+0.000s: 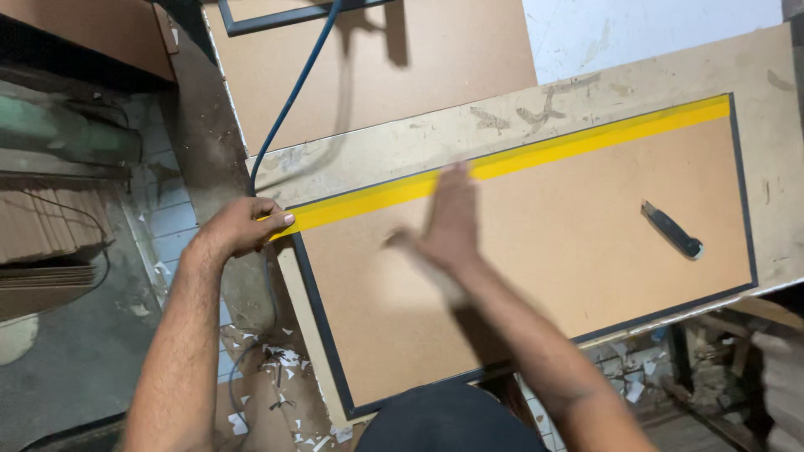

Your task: The person applies yellow masking tape along the edges of rectangular wooden frames. They smooth the tape with their fingers and use a utility knife to trim excess tape at the corners. The person repeats this process on multiple frames.

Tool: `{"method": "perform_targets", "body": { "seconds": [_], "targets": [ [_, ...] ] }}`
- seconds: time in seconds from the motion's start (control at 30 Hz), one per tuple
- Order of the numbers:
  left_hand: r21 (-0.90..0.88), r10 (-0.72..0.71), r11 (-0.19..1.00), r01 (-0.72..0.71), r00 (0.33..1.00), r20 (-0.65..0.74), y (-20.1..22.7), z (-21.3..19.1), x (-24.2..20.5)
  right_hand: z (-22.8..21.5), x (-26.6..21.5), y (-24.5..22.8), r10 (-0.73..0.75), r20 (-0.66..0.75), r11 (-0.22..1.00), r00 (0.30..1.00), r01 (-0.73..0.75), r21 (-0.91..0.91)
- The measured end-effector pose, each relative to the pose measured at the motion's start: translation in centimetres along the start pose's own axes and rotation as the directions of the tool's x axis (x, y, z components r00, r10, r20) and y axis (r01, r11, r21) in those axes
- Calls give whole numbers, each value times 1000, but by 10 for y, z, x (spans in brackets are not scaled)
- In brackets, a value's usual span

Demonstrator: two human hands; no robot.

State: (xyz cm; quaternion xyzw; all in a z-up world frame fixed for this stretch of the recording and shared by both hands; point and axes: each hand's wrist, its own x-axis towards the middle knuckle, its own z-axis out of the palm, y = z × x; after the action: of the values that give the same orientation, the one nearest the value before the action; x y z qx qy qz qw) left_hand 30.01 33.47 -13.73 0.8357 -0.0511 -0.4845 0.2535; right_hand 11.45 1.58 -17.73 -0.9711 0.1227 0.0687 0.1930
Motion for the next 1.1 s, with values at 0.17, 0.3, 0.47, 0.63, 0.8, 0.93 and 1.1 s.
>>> {"method": "perform_targets", "body": {
  "seconds": [0.17, 0.3, 0.47, 0.63, 0.8, 0.93, 1.1],
  "targets": [
    [29, -59, 998, 61, 996, -59, 2, 0, 0, 47, -15, -175, -392, -46, 917, 919, 394, 61],
    [5, -95, 995, 96, 992, -89, 2, 4, 1, 51, -13, -166, -387, -22, 922, 922, 386, -27],
    [2, -40, 999, 40, 992, -117, -6, 3, 7, 23, 4, -19, -228, -43, 974, 973, 227, -29],
    [130, -92, 984, 124, 969, -228, -9, 8, 5, -73, 18, 192, 264, -123, 959, 957, -274, -73],
    [164, -115, 972, 168, 950, -291, -2, 7, -4, -160, 15, 305, 388, -94, 920, 917, -391, -22],
    [206, -169, 946, 248, 925, -340, 6, 15, -8, -191, -9, 333, 389, -131, 920, 912, -392, 7],
    [113, -133, 976, 185, 923, -361, -1, 20, -16, -193, -97, 315, 359, -19, 931, 933, -360, -59]
  ]
}}
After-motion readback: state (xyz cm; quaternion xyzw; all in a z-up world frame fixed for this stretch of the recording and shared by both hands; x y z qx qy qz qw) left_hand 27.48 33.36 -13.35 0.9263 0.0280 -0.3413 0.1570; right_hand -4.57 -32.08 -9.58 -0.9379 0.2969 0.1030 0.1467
